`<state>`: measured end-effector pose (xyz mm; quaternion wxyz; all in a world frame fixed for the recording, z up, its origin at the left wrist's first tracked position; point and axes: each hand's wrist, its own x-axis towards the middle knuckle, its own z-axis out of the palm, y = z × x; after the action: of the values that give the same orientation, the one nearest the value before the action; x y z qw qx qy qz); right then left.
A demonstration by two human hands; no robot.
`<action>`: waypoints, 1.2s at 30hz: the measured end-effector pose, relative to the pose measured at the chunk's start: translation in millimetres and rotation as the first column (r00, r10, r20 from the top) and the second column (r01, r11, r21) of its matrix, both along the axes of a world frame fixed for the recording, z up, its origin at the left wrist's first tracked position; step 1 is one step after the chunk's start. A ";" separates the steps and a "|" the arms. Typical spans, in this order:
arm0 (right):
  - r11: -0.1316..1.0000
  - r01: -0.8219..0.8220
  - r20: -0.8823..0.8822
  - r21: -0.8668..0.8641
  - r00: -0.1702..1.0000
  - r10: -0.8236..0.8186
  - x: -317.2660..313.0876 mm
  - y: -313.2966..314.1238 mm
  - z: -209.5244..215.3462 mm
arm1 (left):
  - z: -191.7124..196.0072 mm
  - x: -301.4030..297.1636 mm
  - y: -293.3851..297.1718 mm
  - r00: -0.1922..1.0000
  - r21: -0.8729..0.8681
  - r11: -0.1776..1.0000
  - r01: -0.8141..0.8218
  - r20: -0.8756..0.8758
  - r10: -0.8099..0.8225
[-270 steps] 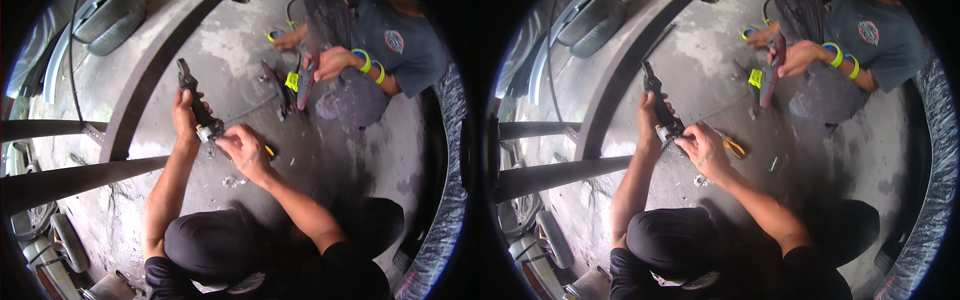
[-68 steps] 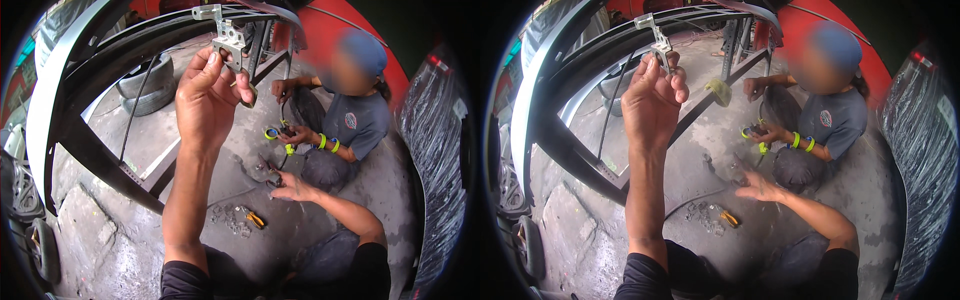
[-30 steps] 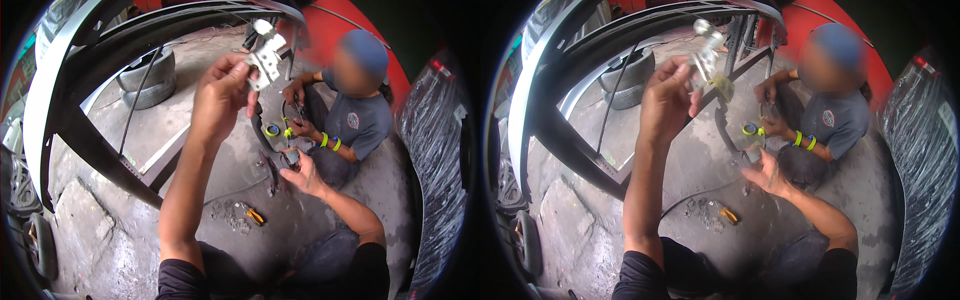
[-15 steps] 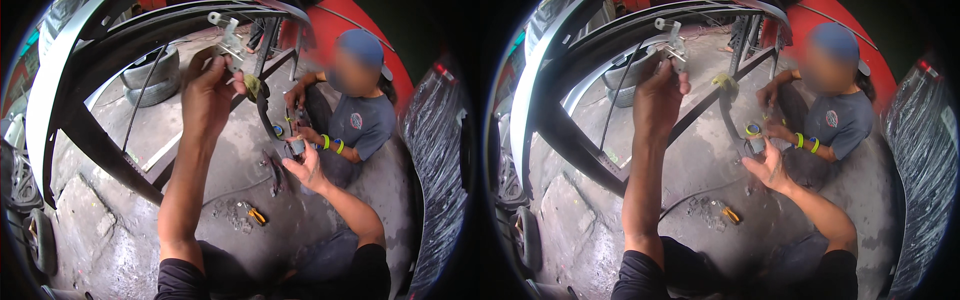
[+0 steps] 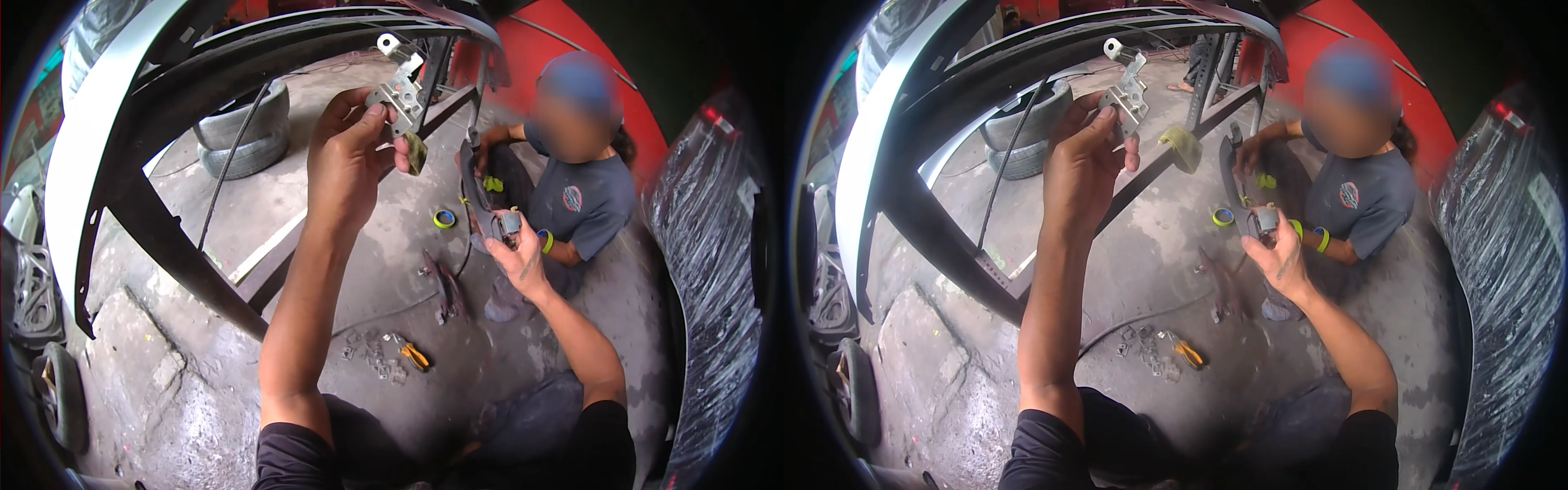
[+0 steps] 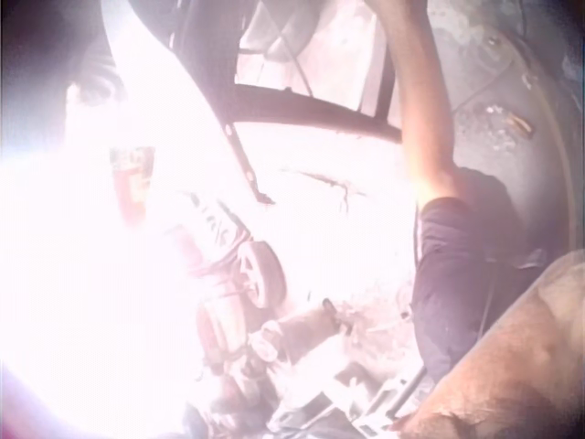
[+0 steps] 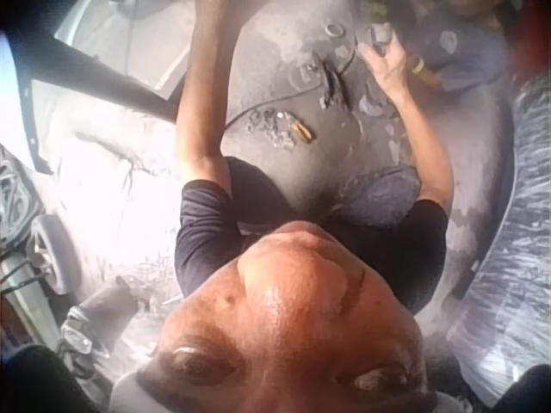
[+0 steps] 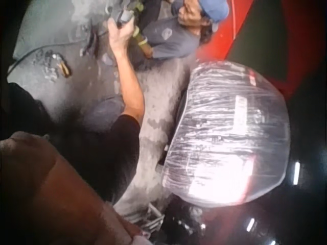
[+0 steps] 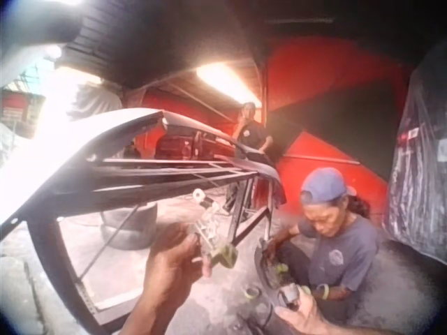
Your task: The person sits on the floor and assembles a mechanical component, likely a motorcycle brake caliper, using pliers to manipulate small metal clips and brackets. They attach various metal pieces to the main body of the part and occasionally show the assembly to a coworker.
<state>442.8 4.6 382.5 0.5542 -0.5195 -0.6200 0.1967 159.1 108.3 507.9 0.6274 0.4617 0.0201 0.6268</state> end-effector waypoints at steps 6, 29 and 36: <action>0.997 -0.011 0.115 -0.072 0.993 0.019 0.1 -0.8 -5.5 | 3.5 -2.8 -4.9 0.993 -0.036 0.994 -0.104 -0.058 0.101; 0.988 -0.050 0.116 -0.143 0.991 0.067 -13.0 -4.1 -12.7 | -10.3 -10.4 18.6 0.998 0.165 0.985 0.049 0.023 -0.053; 0.989 -0.041 0.114 -0.144 0.992 0.058 -12.0 -5.0 -15.7 | -17.5 -7.6 30.3 0.999 -0.038 0.999 -0.029 0.044 0.031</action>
<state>430.8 -0.4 366.8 0.4735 -0.5524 -0.6489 0.2228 151.5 138.7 490.4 0.6268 0.4352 0.0246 0.6458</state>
